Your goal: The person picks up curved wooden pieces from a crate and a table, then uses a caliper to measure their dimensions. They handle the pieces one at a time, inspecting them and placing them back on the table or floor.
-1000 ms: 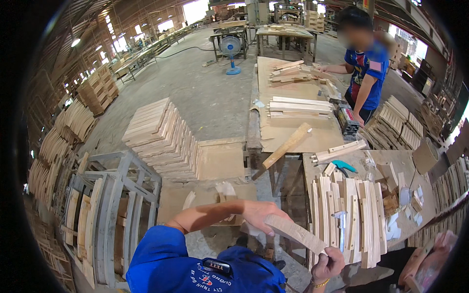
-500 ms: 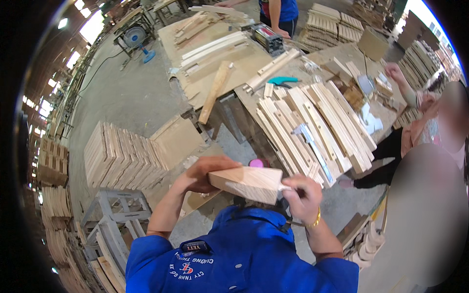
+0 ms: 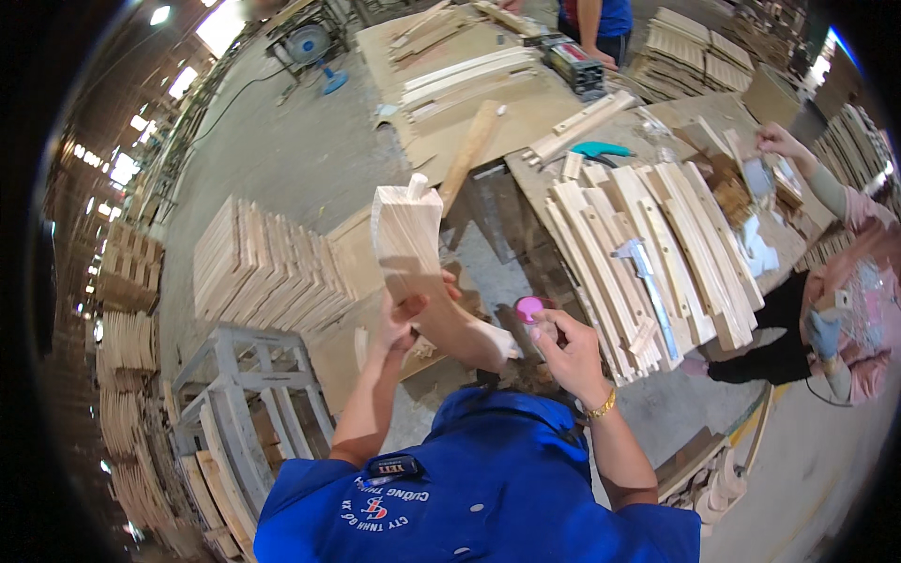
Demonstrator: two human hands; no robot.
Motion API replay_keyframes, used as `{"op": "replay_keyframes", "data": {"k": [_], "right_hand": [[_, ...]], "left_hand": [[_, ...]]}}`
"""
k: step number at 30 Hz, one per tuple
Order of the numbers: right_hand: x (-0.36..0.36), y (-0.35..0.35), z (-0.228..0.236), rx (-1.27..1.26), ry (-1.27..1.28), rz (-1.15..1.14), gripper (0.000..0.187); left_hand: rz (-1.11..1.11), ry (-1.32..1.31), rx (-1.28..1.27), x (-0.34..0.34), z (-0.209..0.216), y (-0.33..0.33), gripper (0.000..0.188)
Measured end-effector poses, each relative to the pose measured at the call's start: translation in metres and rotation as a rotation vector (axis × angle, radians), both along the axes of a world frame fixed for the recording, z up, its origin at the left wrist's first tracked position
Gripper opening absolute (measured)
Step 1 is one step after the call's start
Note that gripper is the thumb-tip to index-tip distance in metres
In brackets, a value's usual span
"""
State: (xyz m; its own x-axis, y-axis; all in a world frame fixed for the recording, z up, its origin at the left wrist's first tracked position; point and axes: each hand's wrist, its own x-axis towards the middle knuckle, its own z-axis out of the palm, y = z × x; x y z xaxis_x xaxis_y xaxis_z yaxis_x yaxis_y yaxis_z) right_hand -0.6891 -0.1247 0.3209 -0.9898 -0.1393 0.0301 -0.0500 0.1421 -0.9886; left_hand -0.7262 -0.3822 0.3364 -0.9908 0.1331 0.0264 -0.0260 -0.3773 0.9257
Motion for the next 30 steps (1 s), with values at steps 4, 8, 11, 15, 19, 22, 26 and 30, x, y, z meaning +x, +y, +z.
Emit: {"op": "replay_keyframes", "data": {"k": [4, 8, 11, 15, 19, 22, 26, 30], "right_hand": [[-0.003, -0.010, -0.003, 0.198, 0.150, 0.152, 0.032], [-0.001, -0.013, 0.003, 0.310, 0.224, 0.242, 0.037], [-0.003, -0.010, 0.008, 0.335, 0.177, 0.273, 0.037], [-0.007, -0.007, 0.008, 0.371, 0.238, 0.370, 0.038], [-0.020, -0.010, 0.010, 0.215, 0.028, 0.648, 0.041], [-0.032, -0.023, 0.001, 0.293, -0.019, 0.791, 0.039], [-0.025, -0.053, -0.051, 0.427, 0.110, 0.578, 0.033], [-0.012, -0.100, -0.070, 0.549, 0.289, 0.532, 0.038]], "left_hand": [[-0.037, -0.089, 0.219, 0.003, -0.007, 0.006, 0.051], [-0.074, -0.077, 0.299, 0.004, -0.016, 0.010, 0.052], [-0.092, -0.103, 0.308, 0.007, -0.016, 0.014, 0.054], [-0.123, -0.121, 0.359, 0.008, -0.022, 0.016, 0.062], [-0.210, 0.003, 0.400, 0.003, -0.032, 0.008, 0.067], [-0.297, 0.089, 0.246, 0.001, -0.042, -0.006, 0.074], [0.202, 0.125, 0.093, 0.011, -0.055, -0.010, 0.085], [0.731, 0.005, 0.007, 0.020, -0.067, -0.015, 0.074]]}}
